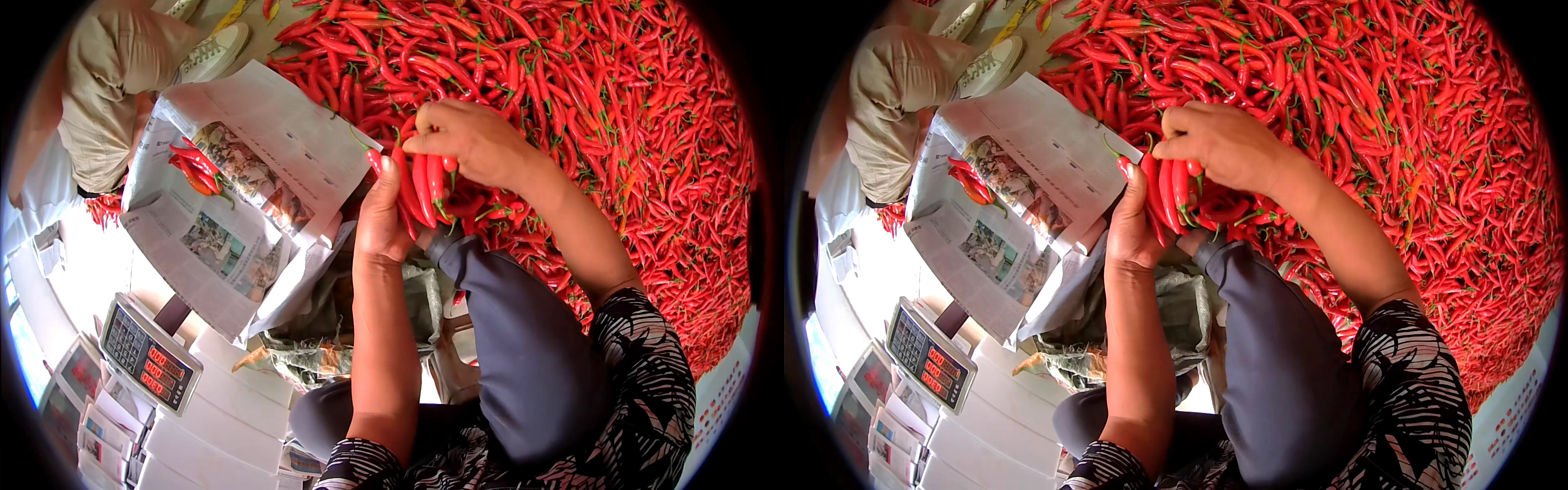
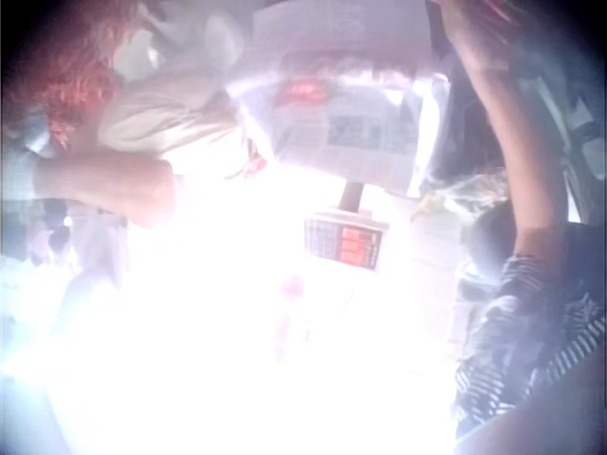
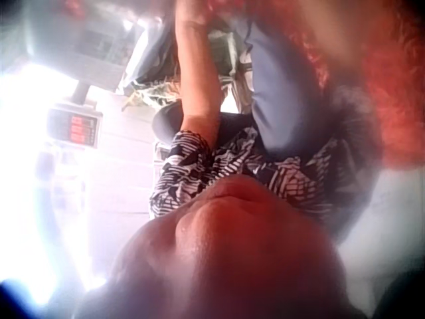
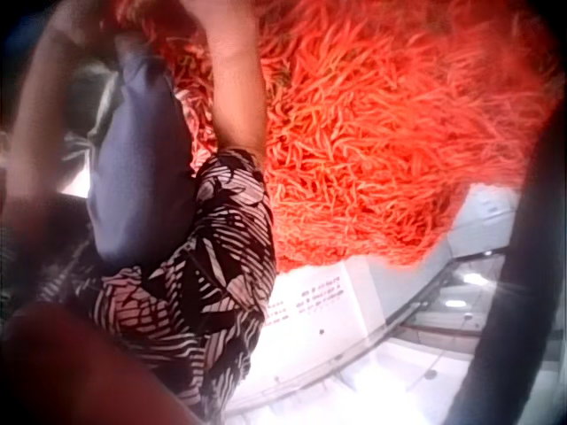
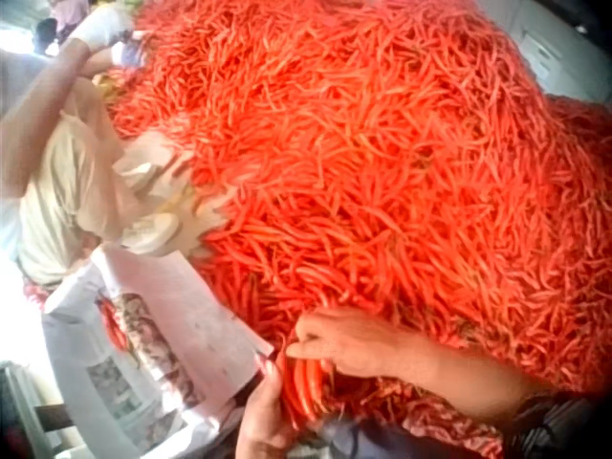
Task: The person sits on the floor amidst a large pile of red chili peppers, picking them up by hand and placing them into a white cardboard box. The person also handles a digital scale and a green sack, occasionally adjusting the peppers in the box.
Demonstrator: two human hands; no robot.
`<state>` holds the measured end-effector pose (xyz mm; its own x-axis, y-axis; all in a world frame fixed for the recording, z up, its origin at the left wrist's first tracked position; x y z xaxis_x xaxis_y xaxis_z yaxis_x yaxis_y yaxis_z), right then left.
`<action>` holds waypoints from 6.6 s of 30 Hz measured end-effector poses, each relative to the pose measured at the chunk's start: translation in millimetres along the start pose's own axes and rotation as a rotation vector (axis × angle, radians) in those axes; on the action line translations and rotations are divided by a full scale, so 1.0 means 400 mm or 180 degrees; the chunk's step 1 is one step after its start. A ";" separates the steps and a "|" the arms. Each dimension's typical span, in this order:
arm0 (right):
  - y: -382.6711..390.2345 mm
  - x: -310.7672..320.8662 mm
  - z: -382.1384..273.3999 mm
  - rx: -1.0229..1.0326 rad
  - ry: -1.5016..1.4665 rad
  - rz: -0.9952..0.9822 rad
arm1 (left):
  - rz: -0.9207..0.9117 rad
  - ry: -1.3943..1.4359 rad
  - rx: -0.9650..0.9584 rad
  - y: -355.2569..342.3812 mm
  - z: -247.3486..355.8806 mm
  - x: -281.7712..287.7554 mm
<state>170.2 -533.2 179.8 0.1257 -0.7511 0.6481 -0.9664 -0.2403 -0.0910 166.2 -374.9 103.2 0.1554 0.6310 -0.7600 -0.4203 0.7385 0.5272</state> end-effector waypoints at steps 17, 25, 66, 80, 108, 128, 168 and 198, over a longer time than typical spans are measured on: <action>0.149 -0.086 0.024 -0.1615 -0.1408 0.0306 | 0.0267 -0.0035 -0.0274 -0.023 -0.054 -0.012; 0.123 -0.054 0.020 -0.1868 -0.1488 -0.0215 | 0.0547 -0.0639 -0.0420 -0.016 -0.050 0.046; 0.080 -0.075 -0.058 -0.1729 -0.2817 0.0533 | 0.0562 -0.1429 -0.0155 0.083 0.043 -0.011; 0.184 -0.302 -0.036 -0.1244 -0.1554 -0.0149 | 0.3019 -0.2247 -0.0872 0.434 0.467 0.446; -0.336 -0.266 0.380 -0.2939 -0.0100 0.1227 | 0.2788 -0.6140 -0.1205 0.420 0.337 -0.019; -0.003 -0.002 0.221 -0.1652 -0.4189 0.0808 | 0.1470 -0.4113 -0.1179 0.064 0.189 -0.163; 0.223 0.101 0.245 -0.1302 0.1251 -0.0546 | 0.0124 -0.2767 0.0940 0.021 -0.069 -0.023; 0.123 0.012 0.154 -0.1371 0.0269 0.1017 | 0.1700 -0.1344 0.0389 0.015 -0.060 0.129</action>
<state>137.0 -586.5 131.8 -0.1906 -0.6892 0.6991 -0.9602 0.2789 0.0132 150.1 -343.8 57.9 0.3004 0.9358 -0.1843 -0.4361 0.3066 0.8460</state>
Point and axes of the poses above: each hand's wrist, its own y-axis away from the middle knuckle, its own x-axis out of the back of the hand, z = x × y, the point moved 6 cm from there along -y, towards the middle knuckle, and after that the axes turned 13 degrees about -y, right-handed, at the moved point
